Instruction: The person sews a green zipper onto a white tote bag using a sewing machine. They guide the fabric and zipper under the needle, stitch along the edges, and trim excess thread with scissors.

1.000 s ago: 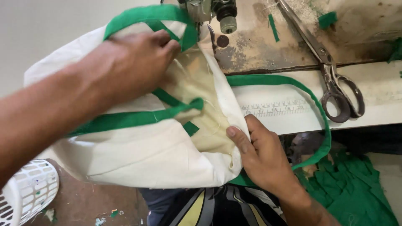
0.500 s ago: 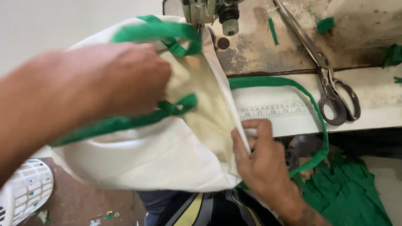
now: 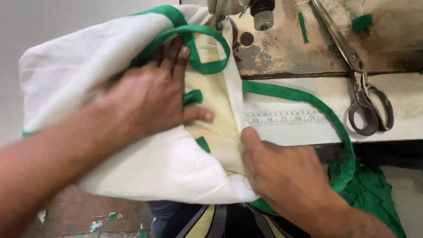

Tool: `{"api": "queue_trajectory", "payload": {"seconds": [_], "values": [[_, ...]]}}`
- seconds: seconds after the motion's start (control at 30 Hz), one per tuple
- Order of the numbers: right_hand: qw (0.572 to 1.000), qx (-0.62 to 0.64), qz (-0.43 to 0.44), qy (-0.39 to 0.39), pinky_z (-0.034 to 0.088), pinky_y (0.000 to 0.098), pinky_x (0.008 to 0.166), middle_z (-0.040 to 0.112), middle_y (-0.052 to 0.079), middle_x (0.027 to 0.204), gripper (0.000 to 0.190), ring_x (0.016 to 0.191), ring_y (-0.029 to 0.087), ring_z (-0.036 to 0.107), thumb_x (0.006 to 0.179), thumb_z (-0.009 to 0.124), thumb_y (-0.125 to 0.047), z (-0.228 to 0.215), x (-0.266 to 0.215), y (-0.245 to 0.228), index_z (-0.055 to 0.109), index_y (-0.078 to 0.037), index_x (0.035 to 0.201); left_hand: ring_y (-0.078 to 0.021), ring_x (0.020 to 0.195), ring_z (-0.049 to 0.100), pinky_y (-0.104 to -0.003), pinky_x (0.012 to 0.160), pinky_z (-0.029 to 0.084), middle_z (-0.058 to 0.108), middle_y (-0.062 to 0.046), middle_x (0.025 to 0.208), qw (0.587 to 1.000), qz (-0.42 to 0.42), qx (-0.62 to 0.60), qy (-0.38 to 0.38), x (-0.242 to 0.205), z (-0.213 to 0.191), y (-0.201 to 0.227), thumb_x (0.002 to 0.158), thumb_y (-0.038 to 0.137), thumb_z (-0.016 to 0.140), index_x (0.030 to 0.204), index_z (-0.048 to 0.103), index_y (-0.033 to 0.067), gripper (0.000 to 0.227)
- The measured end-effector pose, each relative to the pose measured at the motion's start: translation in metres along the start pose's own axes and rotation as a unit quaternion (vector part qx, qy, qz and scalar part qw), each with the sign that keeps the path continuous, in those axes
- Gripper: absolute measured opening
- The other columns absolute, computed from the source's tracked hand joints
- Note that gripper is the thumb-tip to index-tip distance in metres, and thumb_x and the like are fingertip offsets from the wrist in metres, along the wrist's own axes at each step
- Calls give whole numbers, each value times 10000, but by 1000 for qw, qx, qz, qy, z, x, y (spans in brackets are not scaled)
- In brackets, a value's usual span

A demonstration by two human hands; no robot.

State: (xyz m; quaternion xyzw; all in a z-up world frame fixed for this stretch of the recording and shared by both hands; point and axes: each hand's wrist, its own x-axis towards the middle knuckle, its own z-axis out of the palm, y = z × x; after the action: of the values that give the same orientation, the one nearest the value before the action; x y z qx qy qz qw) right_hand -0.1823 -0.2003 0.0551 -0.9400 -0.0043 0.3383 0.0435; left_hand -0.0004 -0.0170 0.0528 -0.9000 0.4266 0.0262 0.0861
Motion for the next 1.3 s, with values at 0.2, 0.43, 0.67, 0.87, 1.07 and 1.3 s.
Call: {"api": "queue_trajectory", "payload": {"seconds": [0.2, 0.43, 0.67, 0.87, 1.07, 1.3], "values": [[997, 25, 41, 54, 485, 719, 647, 760, 76, 786, 326, 744, 579, 687, 1060, 458, -463, -3, 8, 16, 388, -237, 1284, -475, 1123, 768, -586, 990, 598, 741, -247, 1273, 960, -29, -12, -279, 17, -85, -27, 964, 636, 682, 1284, 714, 85, 638], [897, 196, 25, 395, 580, 461, 651, 752, 47, 978, 600, 860, 244, 710, 976, 738, -613, 1, 50, 26, 720, -82, 1256, -251, 1067, 740, -433, 924, 533, 777, -87, 1183, 932, -269, -241, -38, -48, 28, -204, 1101, 652, 669, 1275, 757, 190, 502], [895, 341, 54, 284, 587, 476, 897, 816, 127, 1097, 323, 1005, 328, 775, 979, 576, -59, -39, 80, 70, 661, -111, 1286, -386, 804, 727, -507, 673, 575, 844, -256, 1041, 619, -498, -605, -53, -86, -75, -54, 971, 121, 764, 1224, 790, -30, 296], [859, 466, 196, 74, 369, 349, 438, 465, 20, 747, 330, 565, 172, 436, 1171, 496, -292, -107, 31, 28, 632, -217, 1462, -344, 757, 692, -528, 617, 550, 766, -188, 951, 633, -495, -592, -62, -76, -19, -123, 1084, 606, 682, 1087, 743, -32, 641], [908, 346, 77, 223, 439, 718, 749, 735, 267, 892, 220, 833, 602, 672, 1094, 519, -236, -31, 68, 23, 512, -39, 1191, -505, 1388, 694, -597, 1026, 601, 693, -263, 1506, 897, -322, 82, -291, 0, -41, -148, 931, 448, 709, 1527, 583, 75, 714], [931, 298, 63, 202, 469, 657, 535, 747, 253, 770, 532, 680, 583, 690, 990, 531, -308, -2, 80, 11, 396, 7, 1397, -308, 1035, 775, -435, 961, 669, 782, -144, 1082, 908, 265, -66, 317, -1, -27, 23, 1096, 227, 751, 1148, 721, 92, 148]]}}
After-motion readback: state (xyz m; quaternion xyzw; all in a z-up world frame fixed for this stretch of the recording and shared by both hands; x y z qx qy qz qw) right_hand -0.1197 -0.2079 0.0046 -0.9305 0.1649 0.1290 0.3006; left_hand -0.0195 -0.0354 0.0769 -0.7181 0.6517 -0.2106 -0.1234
